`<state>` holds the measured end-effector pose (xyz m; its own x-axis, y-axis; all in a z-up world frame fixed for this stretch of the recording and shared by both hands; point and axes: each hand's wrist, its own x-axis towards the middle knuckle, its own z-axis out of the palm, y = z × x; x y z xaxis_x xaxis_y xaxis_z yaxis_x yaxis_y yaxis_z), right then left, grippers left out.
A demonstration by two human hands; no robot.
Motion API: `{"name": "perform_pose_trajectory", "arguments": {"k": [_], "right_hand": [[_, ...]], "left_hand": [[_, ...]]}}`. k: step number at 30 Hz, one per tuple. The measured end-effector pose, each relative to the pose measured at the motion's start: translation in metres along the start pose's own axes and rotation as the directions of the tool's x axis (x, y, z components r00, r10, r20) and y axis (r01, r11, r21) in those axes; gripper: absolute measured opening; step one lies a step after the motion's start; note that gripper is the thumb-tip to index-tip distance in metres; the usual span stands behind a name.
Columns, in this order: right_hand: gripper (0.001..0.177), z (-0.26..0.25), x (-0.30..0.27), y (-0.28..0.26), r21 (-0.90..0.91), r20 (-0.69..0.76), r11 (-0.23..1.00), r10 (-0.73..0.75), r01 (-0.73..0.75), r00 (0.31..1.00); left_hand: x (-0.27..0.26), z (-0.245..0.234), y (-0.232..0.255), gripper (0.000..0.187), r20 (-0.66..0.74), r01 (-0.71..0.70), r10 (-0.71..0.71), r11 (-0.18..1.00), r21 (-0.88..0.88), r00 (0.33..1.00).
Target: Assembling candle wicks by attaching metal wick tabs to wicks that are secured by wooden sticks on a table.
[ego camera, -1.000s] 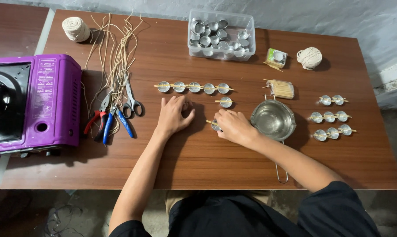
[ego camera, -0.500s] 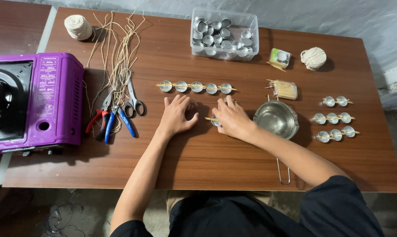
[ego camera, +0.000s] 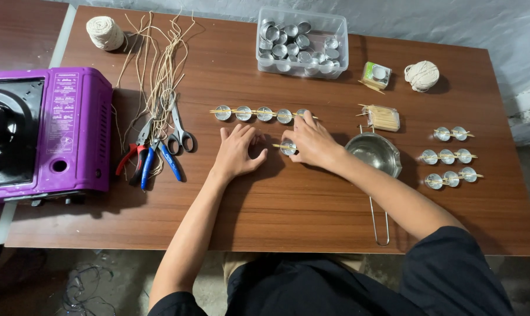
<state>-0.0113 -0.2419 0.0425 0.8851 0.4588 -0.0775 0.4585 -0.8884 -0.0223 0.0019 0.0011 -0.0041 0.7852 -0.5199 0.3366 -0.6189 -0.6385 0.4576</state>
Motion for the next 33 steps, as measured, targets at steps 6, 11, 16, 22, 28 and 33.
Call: {"name": "perform_pose_trajectory", "arguments": {"k": [6,11,16,22,28,33], "right_hand": [[0.050,-0.005,0.007,0.006,0.036,0.037,0.999,-0.021,0.020,0.999],[0.052,0.000,0.016,0.015,0.034,0.059,0.998,-0.049,0.047,0.997],[0.055,0.005,0.021,0.023,0.061,0.074,0.997,-0.048,0.043,0.996],[0.054,-0.005,0.022,0.026,0.101,0.116,0.993,-0.068,0.056,0.991],[0.056,-0.011,0.023,0.027,0.098,0.119,0.992,-0.086,0.075,0.989],[0.059,0.001,0.029,0.035,0.090,0.093,0.990,-0.118,0.109,0.989]], "left_hand": [[0.001,-0.001,0.000,0.037,0.009,0.017,-0.017,0.999,-0.027,1.000],[0.001,-0.002,-0.001,0.035,0.018,0.019,-0.019,0.999,-0.044,1.000],[0.001,-0.001,-0.002,0.035,0.031,0.024,-0.022,0.998,-0.053,0.999],[0.002,-0.002,-0.001,0.035,0.038,0.022,-0.020,0.998,-0.051,0.999],[0.002,-0.005,0.002,0.034,0.044,0.033,-0.032,0.999,-0.027,0.999],[0.003,-0.009,0.007,0.034,0.046,0.037,-0.037,0.999,-0.005,0.998]]}}
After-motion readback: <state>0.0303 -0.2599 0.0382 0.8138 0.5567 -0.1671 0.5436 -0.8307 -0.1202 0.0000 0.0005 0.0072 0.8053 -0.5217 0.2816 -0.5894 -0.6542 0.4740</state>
